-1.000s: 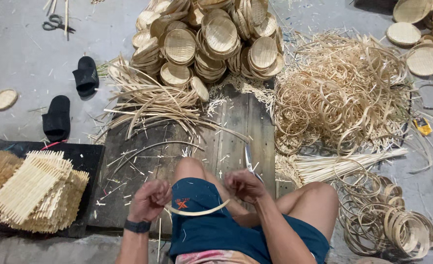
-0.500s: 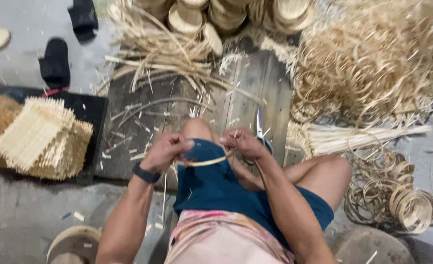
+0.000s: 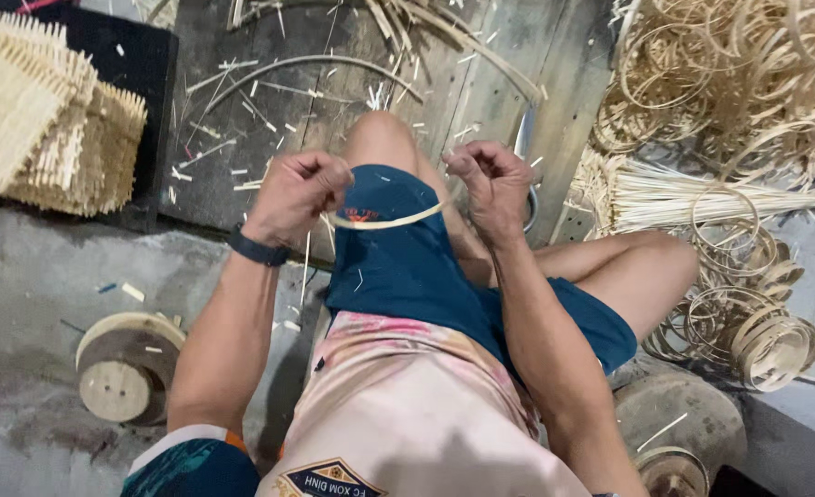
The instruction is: The person sits cross-legged on the floor and weaves thin bamboo strips into circular rings. They repeatedly bend, interlock, and tuck the strip ends to form closed loops, then place the finished rings into a nearby pile.
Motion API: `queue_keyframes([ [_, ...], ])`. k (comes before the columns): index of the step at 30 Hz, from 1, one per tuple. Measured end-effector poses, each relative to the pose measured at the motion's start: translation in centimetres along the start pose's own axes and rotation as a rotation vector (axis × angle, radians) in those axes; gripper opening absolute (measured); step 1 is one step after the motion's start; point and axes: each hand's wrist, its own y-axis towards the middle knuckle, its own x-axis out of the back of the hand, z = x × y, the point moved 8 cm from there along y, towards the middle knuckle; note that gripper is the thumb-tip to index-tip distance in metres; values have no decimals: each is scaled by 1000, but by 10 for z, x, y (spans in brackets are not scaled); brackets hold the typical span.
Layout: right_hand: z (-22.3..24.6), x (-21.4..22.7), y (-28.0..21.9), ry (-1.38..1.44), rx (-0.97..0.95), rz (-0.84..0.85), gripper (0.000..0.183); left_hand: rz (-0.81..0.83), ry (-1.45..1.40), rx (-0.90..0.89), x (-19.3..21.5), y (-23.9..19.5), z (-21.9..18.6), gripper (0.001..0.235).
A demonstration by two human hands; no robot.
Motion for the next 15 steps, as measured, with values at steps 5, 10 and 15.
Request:
queue_keyframes([
  [5,35,-16,-17,-164,283,163,30,228,-385,-85,-7,-15,-4,28],
  [10,46,-28,-26,-308,243,217,41,278,-408,-28,-9,-22,-6,23],
  [15,67,-43,-40,-449,403,346,49,188,-182,166,-8,-14,4,14],
])
